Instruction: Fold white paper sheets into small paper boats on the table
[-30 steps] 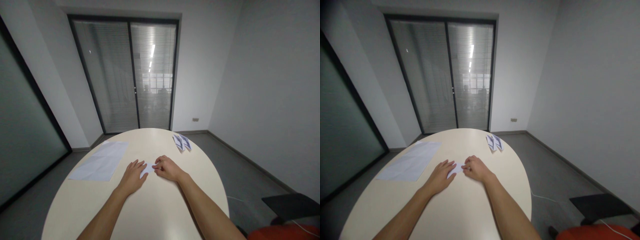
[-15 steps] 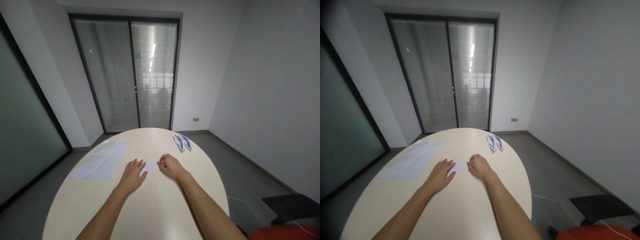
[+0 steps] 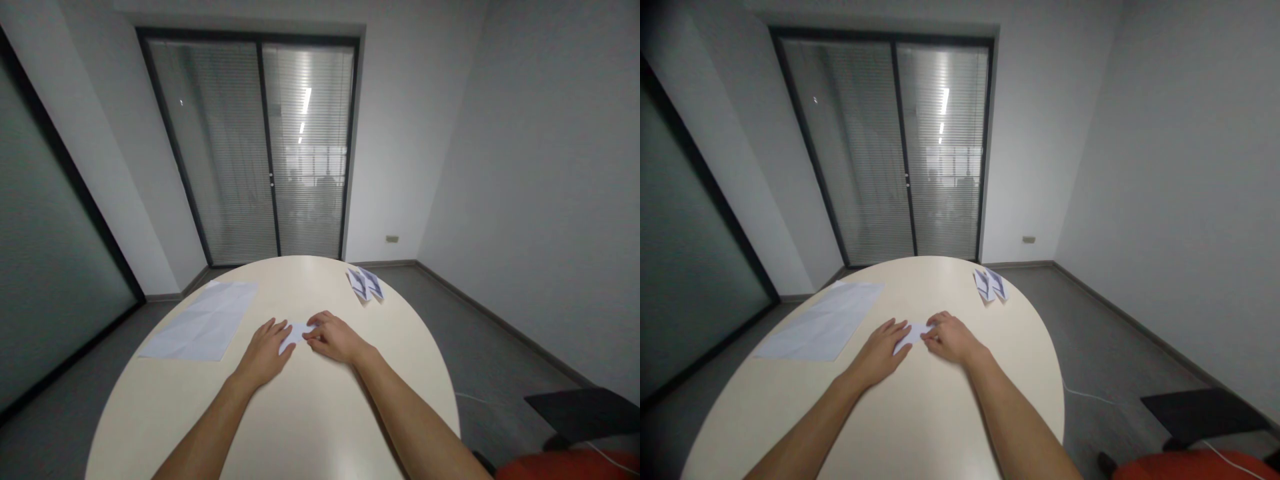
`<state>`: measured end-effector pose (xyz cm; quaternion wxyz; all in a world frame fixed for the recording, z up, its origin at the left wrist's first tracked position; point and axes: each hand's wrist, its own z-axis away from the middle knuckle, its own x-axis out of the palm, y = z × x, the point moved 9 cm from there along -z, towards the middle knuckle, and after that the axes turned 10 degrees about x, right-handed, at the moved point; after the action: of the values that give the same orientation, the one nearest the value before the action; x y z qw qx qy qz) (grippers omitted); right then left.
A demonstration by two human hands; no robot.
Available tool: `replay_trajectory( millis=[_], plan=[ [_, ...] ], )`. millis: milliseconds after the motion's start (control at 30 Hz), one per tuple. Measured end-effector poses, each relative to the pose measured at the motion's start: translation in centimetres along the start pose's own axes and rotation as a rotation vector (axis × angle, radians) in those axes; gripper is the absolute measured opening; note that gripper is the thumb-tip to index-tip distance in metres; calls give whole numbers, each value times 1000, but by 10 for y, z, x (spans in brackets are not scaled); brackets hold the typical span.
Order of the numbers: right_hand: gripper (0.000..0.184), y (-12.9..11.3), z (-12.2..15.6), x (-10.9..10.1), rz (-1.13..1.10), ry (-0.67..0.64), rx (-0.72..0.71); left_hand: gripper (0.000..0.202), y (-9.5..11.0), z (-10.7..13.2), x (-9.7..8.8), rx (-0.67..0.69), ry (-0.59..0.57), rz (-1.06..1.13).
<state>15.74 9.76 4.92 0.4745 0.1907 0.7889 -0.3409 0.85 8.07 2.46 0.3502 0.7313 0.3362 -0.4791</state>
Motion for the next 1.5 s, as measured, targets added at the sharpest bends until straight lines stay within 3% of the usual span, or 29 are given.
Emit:
replay_trajectory(
  millis=[267, 567, 1067, 1500],
  plan=[
    [23, 23, 0, -9, 28, 55, 157, 53, -1, 3, 2, 27, -1, 42],
    [23, -7, -3, -6, 10, 9, 38, 49, 9, 0, 0, 96, 9, 80],
    [27, -13, -4, -4, 25, -7, 0, 43, 14, -2, -15, 29, 72, 170],
    [20, -25, -4, -2, 34, -18, -38, 40, 13, -4, -14, 34, 112, 193]
  ],
)
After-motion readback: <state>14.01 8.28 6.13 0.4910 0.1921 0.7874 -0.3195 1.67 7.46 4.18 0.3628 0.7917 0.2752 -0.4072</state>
